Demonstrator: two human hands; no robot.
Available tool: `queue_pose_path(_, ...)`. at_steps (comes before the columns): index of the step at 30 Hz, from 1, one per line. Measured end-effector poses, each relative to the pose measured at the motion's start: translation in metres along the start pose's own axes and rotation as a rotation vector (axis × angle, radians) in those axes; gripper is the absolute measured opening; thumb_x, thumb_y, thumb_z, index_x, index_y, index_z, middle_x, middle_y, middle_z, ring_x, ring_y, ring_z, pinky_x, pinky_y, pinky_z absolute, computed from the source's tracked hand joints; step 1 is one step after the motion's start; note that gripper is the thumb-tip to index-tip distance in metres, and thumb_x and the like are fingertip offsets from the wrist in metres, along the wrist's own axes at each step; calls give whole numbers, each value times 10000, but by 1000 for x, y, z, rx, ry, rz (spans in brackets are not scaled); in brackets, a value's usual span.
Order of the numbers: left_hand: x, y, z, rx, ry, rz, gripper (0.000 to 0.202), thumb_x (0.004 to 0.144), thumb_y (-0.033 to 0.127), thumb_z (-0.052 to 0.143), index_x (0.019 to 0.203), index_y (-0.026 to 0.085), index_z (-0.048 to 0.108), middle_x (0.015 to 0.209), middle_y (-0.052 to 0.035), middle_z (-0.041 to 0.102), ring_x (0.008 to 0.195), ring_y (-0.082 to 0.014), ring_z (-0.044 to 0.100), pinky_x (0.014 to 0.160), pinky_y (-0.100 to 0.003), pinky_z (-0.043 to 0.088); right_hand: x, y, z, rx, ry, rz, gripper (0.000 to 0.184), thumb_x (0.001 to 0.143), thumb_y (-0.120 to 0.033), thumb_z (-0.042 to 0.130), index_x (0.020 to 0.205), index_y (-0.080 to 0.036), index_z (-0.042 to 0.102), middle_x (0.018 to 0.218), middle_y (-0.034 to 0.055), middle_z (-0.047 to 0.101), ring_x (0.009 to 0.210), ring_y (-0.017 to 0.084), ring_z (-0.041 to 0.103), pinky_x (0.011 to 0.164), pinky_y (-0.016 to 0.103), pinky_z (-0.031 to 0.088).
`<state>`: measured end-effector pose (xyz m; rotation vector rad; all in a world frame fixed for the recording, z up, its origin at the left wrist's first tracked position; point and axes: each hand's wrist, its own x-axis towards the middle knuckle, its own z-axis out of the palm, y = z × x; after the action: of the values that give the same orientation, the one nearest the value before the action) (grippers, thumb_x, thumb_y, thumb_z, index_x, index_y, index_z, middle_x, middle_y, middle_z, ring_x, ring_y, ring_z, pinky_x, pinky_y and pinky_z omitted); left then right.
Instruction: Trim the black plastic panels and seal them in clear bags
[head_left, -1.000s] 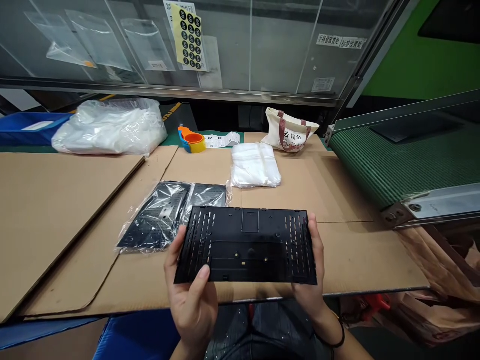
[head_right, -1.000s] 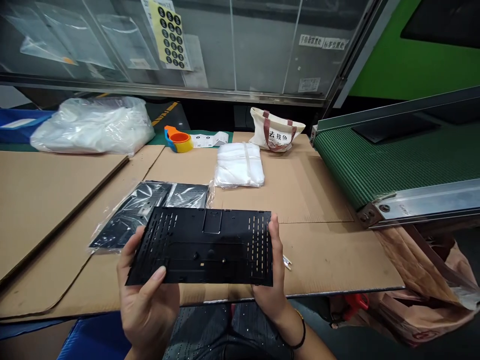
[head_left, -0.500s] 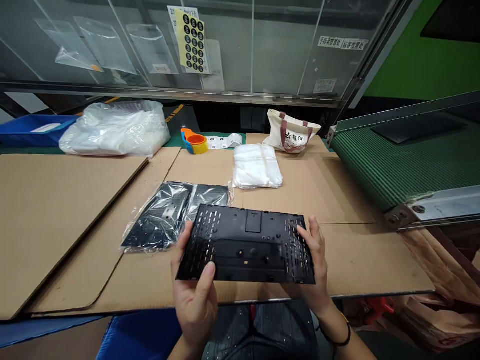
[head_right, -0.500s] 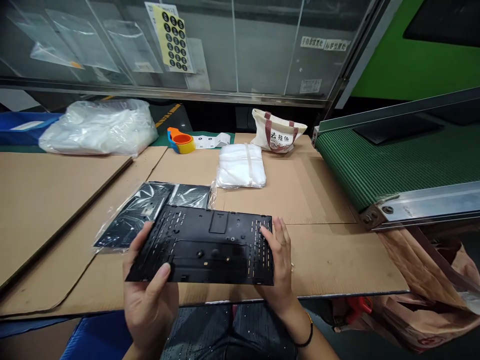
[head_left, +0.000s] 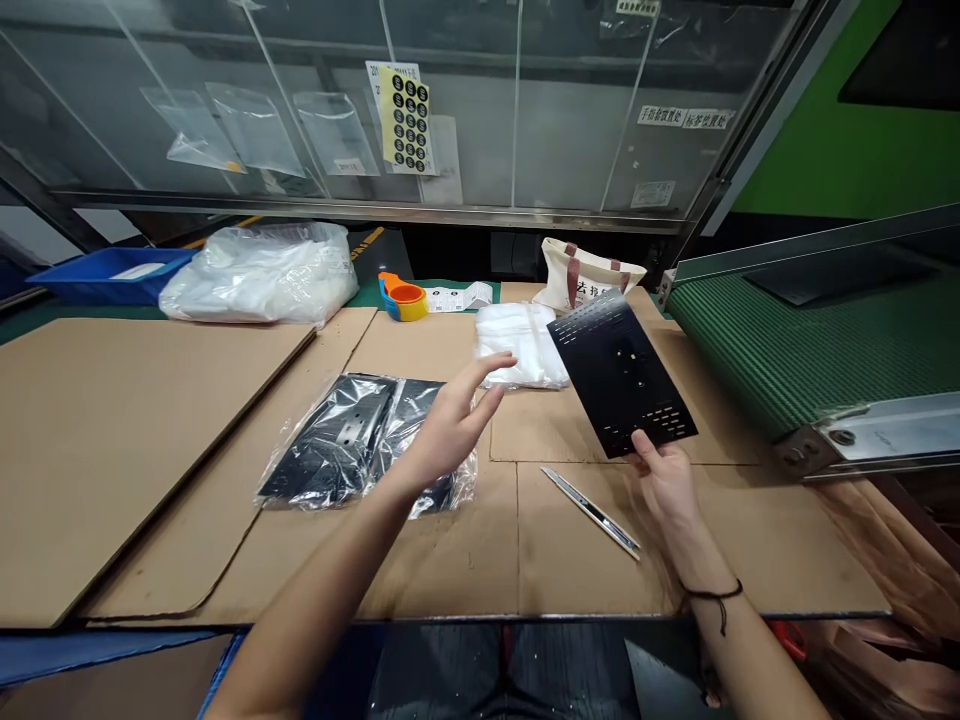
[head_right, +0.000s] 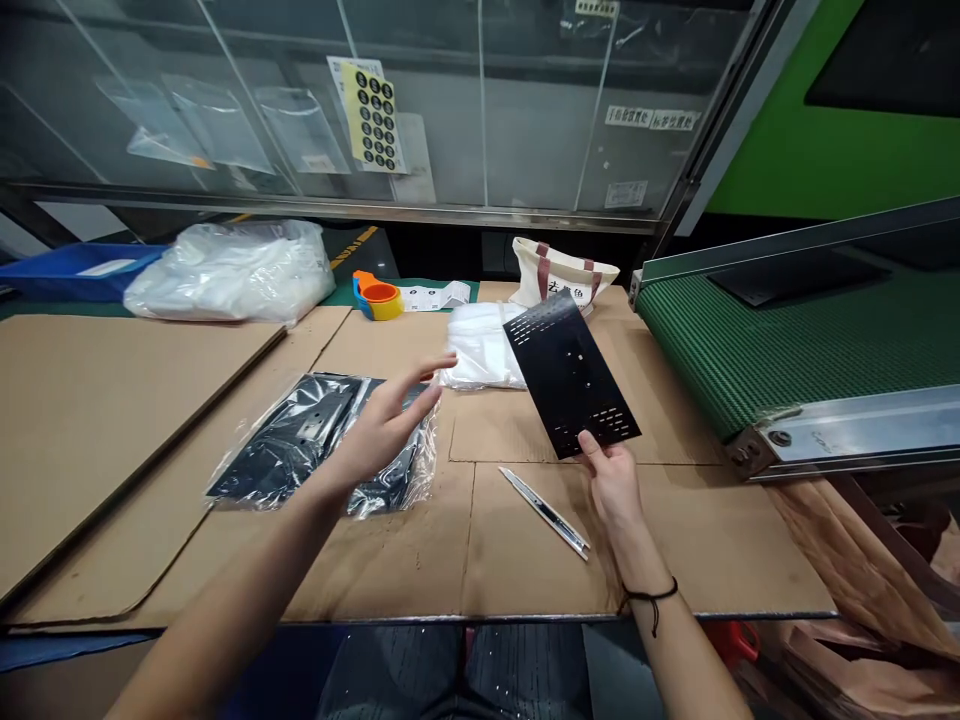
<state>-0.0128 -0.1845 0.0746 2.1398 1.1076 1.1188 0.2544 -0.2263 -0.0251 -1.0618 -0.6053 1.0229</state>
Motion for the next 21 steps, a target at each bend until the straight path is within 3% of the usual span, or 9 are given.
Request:
queue_pose_path(3, 45, -28, 16, 514, -196, 82, 391, 950, 116, 337, 1307, 157, 492, 1380, -118, 547, 1273, -197, 503, 1048, -382, 420, 22, 7, -2, 115, -38, 67, 341, 592, -417, 869, 831, -221, 725, 869, 14, 770, 706, 168, 707, 570, 260, 591)
queue_pose_path(5, 65, -48, 30, 618, -267, 116, 431, 872, 12, 391, 1271, 103, 525, 1401, -164, 520, 1333, -253, 442, 1085, -432, 364, 28, 12, -6, 170, -42, 85, 328, 627, -445, 841, 865, -251, 725, 905, 7, 773, 776, 171, 720, 618, 272, 608)
queue_pose_path(9, 81, -75, 50, 716, -389, 232, 422, 797, -45, 465, 1144, 136, 623, 1410, -138, 518, 1379, -265, 375, 1143, -463, 245, 30, 19, -17, 260, -39, 109, 257, 685, -439, 800, 902, -321, 731, 935, -39, 776, 853, 135, 722, 662, 227, 607)
queue_pose_path(12, 85, -80, 54, 777, -440, 273, 315, 826, -25, 445, 924, 148, 689, 1142, -155, 671, 1226, -273, 513, 1101, -480, 280, 30, 20, -22, 306, -29, 122, 206, 681, -424, 806, 846, -319, 742, 917, -46, 778, 810, 127, 728, 656, 210, 605)
queue_pose_path(15, 89, -78, 54, 832, -460, 254, 325, 839, -23, 408, 792, 133, 690, 906, -178, 689, 1032, -295, 587, 1006, -484, 352, 30, 19, -23, 329, -16, 130, 168, 698, -403, 798, 831, -315, 745, 887, -44, 782, 767, 126, 733, 621, 201, 603)
queue_pose_path(21, 100, -79, 51, 889, -434, 112, 268, 829, -23, 444, 837, 112, 676, 903, -190, 665, 921, -294, 612, 802, -397, 426, 25, 17, -17, 334, -13, 153, 207, 687, -407, 800, 859, -306, 745, 914, -34, 781, 796, 136, 739, 621, 202, 610)
